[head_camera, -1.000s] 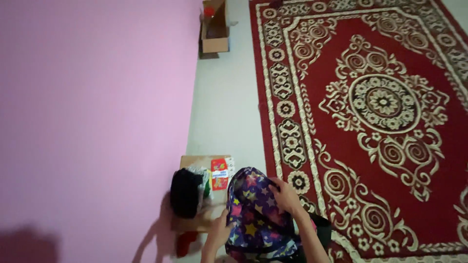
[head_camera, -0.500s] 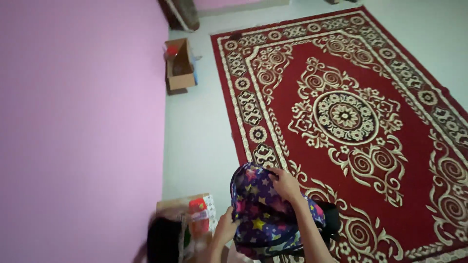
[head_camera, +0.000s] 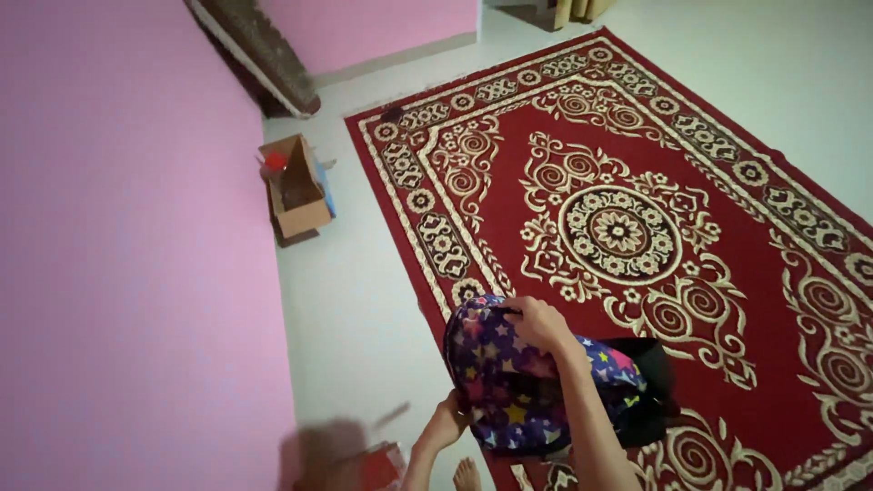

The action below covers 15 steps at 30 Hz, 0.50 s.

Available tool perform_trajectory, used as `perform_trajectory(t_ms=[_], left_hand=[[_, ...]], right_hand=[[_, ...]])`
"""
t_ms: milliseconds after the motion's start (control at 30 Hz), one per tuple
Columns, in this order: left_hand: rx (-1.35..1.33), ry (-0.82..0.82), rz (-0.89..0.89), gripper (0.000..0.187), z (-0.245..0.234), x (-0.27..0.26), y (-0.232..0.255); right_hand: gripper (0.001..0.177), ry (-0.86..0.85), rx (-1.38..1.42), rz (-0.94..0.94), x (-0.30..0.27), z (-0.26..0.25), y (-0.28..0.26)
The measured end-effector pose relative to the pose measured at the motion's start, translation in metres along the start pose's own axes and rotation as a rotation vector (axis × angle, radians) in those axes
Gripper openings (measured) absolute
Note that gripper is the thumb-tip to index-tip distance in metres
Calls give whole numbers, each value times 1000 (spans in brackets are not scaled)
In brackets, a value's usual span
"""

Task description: Placing various items like a water bottle, a jar, and a container into a cardboard box, and then handling a backpack in a bedroom environment.

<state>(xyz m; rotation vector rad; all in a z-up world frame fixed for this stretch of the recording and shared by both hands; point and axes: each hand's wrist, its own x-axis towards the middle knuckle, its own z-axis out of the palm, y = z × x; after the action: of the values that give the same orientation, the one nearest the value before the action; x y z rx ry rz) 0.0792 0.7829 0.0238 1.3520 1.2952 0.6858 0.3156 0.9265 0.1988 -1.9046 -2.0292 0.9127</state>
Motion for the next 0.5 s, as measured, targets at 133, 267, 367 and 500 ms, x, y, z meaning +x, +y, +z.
perform_trajectory(t_ms=[133, 267, 367, 500], left_hand=[[215, -121, 112, 38, -41, 74, -18], [456, -98, 7, 52, -73, 140, 3], [485, 81, -8, 89, -96, 172, 102], [527, 101, 222, 115, -113, 214, 229]], right_hand=[[32, 17, 19, 61, 38, -22, -15], [32, 26, 104, 54, 90, -22, -4], [31, 98, 42, -40, 126, -37, -8], [31, 71, -15, 6, 161, -61, -16]])
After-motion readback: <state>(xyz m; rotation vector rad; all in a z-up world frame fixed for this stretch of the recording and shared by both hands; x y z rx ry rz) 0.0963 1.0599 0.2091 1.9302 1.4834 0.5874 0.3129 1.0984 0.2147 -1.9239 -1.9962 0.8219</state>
